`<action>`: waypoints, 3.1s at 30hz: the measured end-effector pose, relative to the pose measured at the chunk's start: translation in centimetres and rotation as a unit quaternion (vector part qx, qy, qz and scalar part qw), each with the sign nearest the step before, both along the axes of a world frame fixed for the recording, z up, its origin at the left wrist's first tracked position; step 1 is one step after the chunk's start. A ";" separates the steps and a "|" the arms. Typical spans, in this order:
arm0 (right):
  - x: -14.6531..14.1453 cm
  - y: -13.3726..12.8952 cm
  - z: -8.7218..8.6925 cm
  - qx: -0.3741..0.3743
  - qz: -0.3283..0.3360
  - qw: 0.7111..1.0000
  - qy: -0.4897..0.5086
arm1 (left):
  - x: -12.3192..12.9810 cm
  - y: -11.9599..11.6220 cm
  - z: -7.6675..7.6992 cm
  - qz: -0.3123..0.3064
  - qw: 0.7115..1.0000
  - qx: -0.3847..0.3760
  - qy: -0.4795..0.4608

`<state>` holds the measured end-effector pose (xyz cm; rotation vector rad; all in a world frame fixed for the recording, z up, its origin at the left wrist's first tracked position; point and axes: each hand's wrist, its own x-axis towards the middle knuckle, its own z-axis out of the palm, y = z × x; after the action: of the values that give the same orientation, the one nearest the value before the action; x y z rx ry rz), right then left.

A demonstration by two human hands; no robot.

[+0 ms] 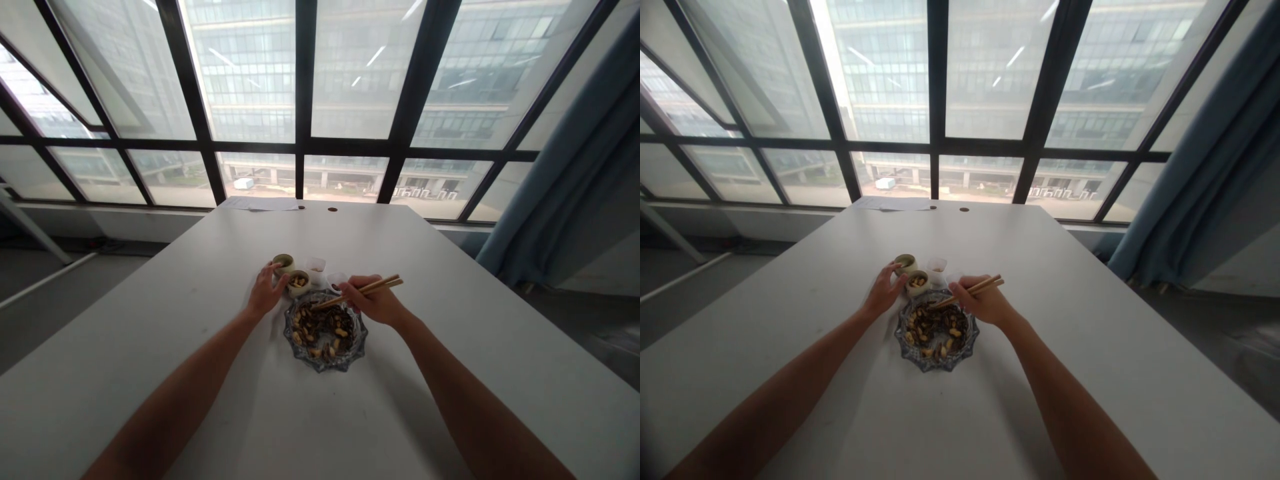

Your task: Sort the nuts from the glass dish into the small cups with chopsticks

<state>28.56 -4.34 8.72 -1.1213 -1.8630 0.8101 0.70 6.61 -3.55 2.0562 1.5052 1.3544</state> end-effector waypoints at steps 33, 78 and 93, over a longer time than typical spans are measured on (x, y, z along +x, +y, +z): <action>3.3 -0.4 2.2 -0.199 0.019 0.980 0.017 | -0.2 0.2 -0.3 -0.007 1.000 0.006 -0.001; -1.2 -0.5 -0.8 -0.075 0.021 0.997 0.022 | -0.1 0.4 -0.6 0.007 1.000 0.017 -0.002; -0.9 -0.3 -0.9 -0.091 0.019 0.995 0.032 | -0.6 1.1 -0.9 0.029 0.999 0.018 -0.003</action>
<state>27.63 -4.62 7.78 -1.1597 -1.7889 1.0434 0.10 7.67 -4.48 2.0423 1.5605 1.4166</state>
